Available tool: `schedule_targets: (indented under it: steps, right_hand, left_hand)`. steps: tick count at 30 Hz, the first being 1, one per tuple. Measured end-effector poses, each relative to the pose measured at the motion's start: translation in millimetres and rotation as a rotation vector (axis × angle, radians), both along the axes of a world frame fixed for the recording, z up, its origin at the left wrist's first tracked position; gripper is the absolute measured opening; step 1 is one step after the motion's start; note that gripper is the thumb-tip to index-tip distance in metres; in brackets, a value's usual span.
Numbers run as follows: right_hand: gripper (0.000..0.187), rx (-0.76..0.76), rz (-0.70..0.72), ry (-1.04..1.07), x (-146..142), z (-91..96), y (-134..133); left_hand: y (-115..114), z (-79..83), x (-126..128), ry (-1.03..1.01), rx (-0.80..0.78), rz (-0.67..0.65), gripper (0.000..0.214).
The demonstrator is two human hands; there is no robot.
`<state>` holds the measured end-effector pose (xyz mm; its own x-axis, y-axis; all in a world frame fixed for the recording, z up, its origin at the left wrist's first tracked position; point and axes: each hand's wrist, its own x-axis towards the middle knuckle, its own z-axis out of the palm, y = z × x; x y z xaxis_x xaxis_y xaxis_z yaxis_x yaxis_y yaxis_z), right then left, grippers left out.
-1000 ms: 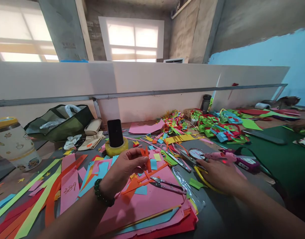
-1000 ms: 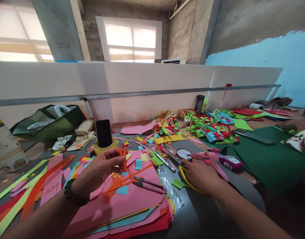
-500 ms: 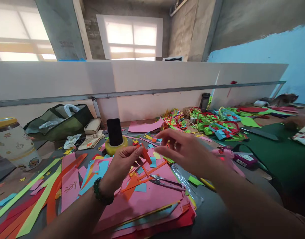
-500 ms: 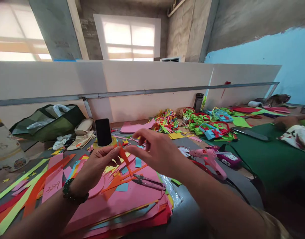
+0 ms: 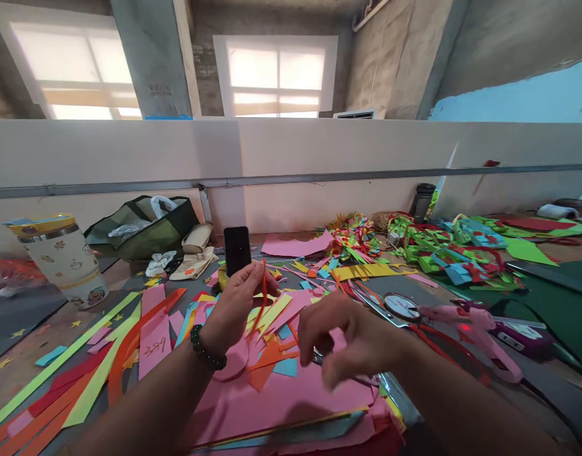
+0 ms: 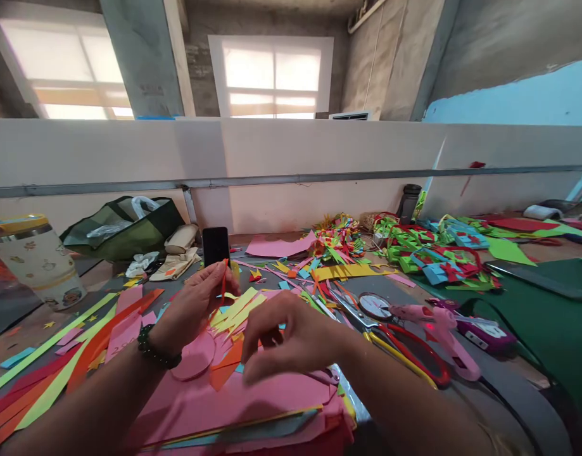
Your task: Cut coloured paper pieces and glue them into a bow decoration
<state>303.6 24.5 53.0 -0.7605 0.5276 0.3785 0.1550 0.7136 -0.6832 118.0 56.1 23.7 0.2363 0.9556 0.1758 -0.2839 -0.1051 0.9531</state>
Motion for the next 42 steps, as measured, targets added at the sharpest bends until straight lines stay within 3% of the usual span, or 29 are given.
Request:
schedule_targets:
  steps: [3,5,12,18,26,31,42]
  right_hand:
    - [0.029,-0.069,-0.309,0.271,-0.5,-1.7,13.0]
    - [0.024,-0.099,-0.425,0.347,-4.7,-8.4,23.1]
    - [0.020,-0.446,-0.368,0.542,-11.9,-34.2,35.8]
    - [0.020,-0.487,-0.432,0.618,-1.4,-41.9,46.2]
    - [0.023,-0.464,-0.323,0.539,2.6,-42.7,47.7]
    - [0.023,-0.472,-0.346,0.509,3.1,-42.9,48.0]
    - [0.034,-0.623,-0.396,0.599,19.9,-37.7,61.9]
  left_hand:
    - [-4.6,-3.7,4.6,0.020,-0.028,-0.162,0.036]
    - [-8.2,-8.9,9.5,0.048,-0.051,-0.272,0.036]
    - [-10.5,-21.2,17.1,0.087,-0.051,-0.327,0.034]
    - [-7.6,-18.4,14.6,0.178,-0.081,-0.350,0.029]
    - [-8.0,-17.5,12.1,0.149,-0.170,-0.351,0.030]
    - [-5.8,-19.3,10.9,0.171,-0.170,-0.352,0.033]
    - [6.1,-24.6,-0.7,0.162,-0.222,-0.446,0.017]
